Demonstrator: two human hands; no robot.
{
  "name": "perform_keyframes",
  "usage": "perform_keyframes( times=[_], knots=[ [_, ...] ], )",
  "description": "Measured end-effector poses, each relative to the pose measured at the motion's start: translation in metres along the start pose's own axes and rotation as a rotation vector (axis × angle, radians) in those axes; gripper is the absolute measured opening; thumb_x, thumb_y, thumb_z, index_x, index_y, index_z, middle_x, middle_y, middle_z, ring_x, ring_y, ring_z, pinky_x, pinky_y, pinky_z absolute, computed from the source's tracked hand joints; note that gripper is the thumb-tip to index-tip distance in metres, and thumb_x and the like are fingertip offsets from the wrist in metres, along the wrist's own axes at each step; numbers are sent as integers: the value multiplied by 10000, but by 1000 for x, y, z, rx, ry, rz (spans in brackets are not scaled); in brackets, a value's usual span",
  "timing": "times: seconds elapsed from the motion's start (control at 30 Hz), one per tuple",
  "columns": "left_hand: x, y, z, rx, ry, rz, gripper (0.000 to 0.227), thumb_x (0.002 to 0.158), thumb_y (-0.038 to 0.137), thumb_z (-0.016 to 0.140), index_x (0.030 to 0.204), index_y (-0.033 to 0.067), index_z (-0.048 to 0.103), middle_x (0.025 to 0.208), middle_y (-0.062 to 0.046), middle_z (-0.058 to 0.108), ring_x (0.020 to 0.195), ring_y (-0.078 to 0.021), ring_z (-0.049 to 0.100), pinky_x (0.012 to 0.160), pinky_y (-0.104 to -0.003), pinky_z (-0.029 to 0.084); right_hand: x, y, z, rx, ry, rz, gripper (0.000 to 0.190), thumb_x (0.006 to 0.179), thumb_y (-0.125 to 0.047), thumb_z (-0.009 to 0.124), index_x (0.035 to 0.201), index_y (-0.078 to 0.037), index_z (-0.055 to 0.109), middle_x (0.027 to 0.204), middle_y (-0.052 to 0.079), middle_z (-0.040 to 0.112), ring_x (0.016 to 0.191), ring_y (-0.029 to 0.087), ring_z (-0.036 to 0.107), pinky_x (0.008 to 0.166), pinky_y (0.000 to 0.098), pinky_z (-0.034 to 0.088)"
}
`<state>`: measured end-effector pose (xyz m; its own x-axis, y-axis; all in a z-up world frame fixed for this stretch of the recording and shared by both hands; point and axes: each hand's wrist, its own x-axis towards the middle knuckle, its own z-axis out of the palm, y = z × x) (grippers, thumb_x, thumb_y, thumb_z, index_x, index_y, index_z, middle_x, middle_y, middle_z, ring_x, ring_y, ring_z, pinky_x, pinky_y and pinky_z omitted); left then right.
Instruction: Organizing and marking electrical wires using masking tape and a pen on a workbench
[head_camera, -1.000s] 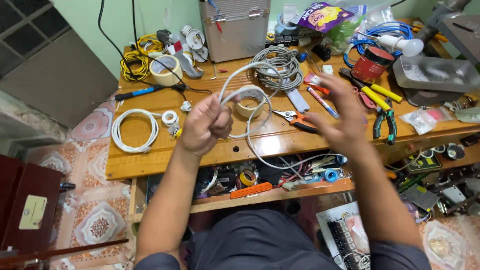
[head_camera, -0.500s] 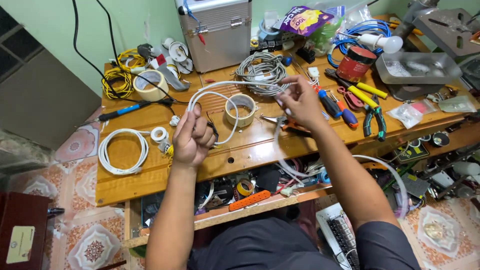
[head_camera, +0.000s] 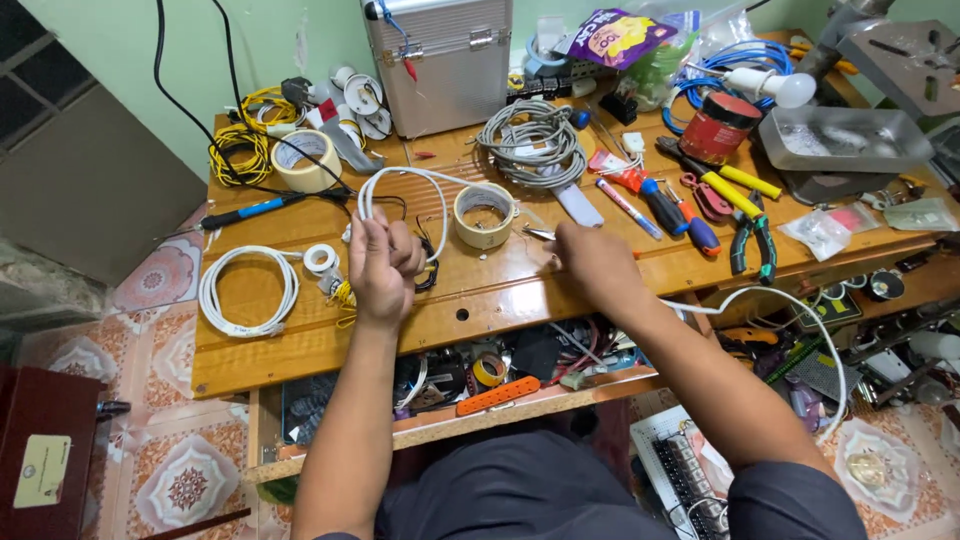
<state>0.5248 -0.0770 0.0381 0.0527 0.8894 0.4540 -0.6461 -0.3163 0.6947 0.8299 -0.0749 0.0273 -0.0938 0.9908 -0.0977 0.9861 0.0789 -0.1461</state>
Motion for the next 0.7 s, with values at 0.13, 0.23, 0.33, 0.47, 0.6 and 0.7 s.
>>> perform_keyframes(
  times=[0.13,0.23,0.33,0.47,0.6,0.7],
  knots=[
    [-9,-11,-2,203,-10,-25,229,1130,413,313,1167,210,415,589,99,348,426,-53,322,417,-186,318,-49,-47,-20,-298,-45,-298,125,939,-190,608,1021,-170,700,803,78,740,763,315,773,638,473,620],
    [-17,-10,11,282,-87,-71,208,1123,397,347,1109,201,412,598,70,392,464,-59,392,465,-176,354,-81,-78,-58,-224,-90,-535,208,935,-126,525,961,-77,725,803,189,747,746,397,760,597,534,597],
    [-22,-28,5,375,-219,-161,282,1116,384,350,1156,132,470,629,21,476,489,-98,459,513,-198,439,-91,-90,-79,-233,100,-802,169,945,-217,530,876,-120,650,703,99,643,639,320,721,492,437,561],
    [-30,-30,15,363,-354,-276,336,1110,380,368,1070,86,527,629,-31,537,543,-116,548,551,-229,486,-67,-93,-89,-169,467,-857,148,961,-270,606,950,-128,644,742,57,610,646,290,689,509,399,537],
    [-31,-16,38,10,-368,-352,343,1108,376,374,990,72,481,541,2,388,416,-77,385,401,-212,363,-35,-93,-80,-28,610,-695,444,893,-523,712,1116,-167,567,846,42,536,709,334,669,555,479,538],
    [-26,-23,22,-73,-284,-405,336,1103,332,402,977,56,546,493,42,379,350,-51,307,339,-202,319,-30,-97,-97,155,477,-689,634,824,-555,776,1294,-199,544,1205,30,562,831,374,709,646,518,600]
  ],
)
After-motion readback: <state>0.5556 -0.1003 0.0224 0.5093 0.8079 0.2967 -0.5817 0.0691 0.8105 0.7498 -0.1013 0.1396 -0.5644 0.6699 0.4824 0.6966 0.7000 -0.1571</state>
